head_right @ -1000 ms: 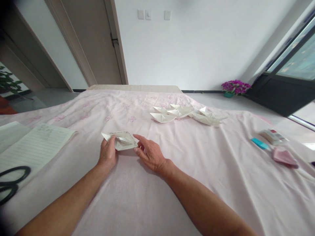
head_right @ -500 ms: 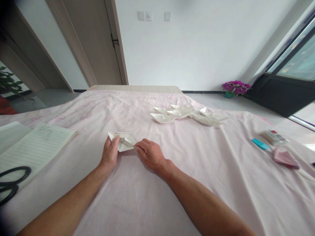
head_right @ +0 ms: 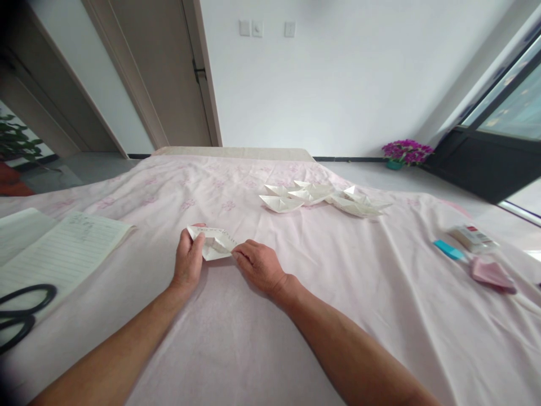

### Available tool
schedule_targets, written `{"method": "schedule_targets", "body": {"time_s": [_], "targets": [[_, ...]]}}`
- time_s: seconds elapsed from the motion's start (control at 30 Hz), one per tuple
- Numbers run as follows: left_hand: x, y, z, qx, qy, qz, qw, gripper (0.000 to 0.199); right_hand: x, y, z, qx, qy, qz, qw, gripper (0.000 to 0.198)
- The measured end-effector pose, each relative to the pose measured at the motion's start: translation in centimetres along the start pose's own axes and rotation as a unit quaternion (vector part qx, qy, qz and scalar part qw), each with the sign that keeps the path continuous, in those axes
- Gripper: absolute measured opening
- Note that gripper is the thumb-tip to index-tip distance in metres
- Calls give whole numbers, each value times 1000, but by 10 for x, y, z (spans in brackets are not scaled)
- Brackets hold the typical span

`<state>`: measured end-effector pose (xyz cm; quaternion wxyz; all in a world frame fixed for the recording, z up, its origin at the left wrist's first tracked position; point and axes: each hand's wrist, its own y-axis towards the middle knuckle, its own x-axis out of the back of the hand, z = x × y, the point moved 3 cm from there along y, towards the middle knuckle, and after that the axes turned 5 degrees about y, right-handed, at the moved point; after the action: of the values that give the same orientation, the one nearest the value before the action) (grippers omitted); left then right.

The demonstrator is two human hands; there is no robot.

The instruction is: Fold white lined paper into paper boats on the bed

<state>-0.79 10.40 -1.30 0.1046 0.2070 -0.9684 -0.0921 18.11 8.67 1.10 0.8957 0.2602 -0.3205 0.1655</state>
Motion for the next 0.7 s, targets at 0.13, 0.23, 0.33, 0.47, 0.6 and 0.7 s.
{"method": "schedule_targets", "body": {"time_s": [0.13,0.23,0.33,0.47,0.6,0.7], "targets": [[0,0,1,-22,15,1,1000,27,-2,0,-1,2,-7,11,1000,22],[-1,0,1,-32,22,4,999,27,-3,1,-1,3,-10,10,1000,22],[0,0,0,-33,25,2,999,25,-3,1,-1,6,-11,12,1000,21],[0,-1,-2,-34,22,0,999,24,-2,1,0,9,-12,17,1000,21],[-1,-1,-2,-34,24,3,999,24,-1,1,2,6,-8,16,1000,22],[-1,-1,0,-32,26,4,999,25,-1,2,2,5,-5,15,1000,22]]}}
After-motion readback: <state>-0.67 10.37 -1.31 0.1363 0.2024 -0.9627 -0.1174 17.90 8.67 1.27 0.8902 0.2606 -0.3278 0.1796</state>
